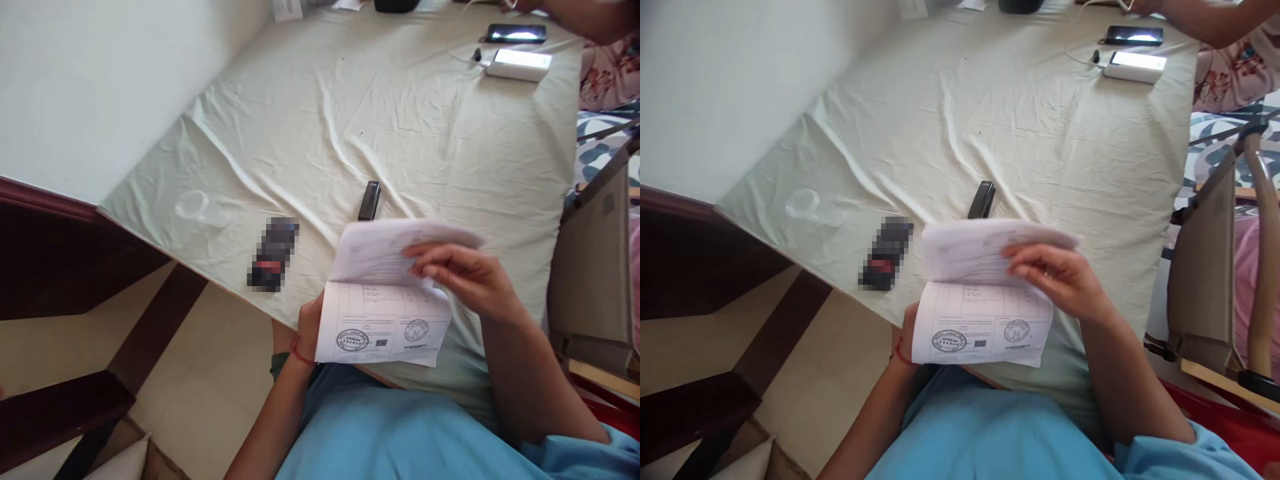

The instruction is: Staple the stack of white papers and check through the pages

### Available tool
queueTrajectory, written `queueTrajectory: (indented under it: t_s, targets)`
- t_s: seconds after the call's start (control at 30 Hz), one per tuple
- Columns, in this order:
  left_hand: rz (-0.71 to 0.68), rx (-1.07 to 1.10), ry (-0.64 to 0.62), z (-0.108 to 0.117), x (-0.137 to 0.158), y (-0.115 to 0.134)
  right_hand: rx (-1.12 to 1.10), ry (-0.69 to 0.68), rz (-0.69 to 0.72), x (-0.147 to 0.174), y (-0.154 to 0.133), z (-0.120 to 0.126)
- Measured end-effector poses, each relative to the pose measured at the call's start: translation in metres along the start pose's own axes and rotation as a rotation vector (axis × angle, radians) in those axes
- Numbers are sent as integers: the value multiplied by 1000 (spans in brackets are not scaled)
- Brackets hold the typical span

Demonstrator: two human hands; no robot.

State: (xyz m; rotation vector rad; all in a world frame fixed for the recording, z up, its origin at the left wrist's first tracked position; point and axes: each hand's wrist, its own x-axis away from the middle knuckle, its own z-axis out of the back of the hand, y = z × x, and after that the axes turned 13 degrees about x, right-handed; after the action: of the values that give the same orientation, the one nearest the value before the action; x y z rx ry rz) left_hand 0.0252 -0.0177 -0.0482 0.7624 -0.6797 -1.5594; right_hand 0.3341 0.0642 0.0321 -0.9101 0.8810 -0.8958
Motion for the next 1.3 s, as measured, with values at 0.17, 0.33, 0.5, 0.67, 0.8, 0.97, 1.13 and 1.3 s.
queueTrajectory:
  t_s: [0.17,0.33,0.5,0.67,0.8,0.97,1.13,1.3]
  targets:
    - [-38,-14,1,4,-3,14,59,594,-322,-7,45,-1]
    - [-55,-79,34,4,-6,19,-75,567,-515,-12,73,0]
    - [-89,-124,75,3,-7,22,-223,573,-402,-13,72,-9]
    - [-58,-113,64,3,-7,24,-160,574,-355,-9,69,-12]
    - [-51,-111,63,3,-7,24,-122,610,-324,-8,70,-12]
    - [-41,-98,63,3,-6,24,-81,681,-299,-10,63,-13]
    - [-44,-66,66,4,-6,25,165,760,-118,-11,57,-4]
    - [-29,-63,59,6,-6,26,-252,425,-37,-1,49,15]
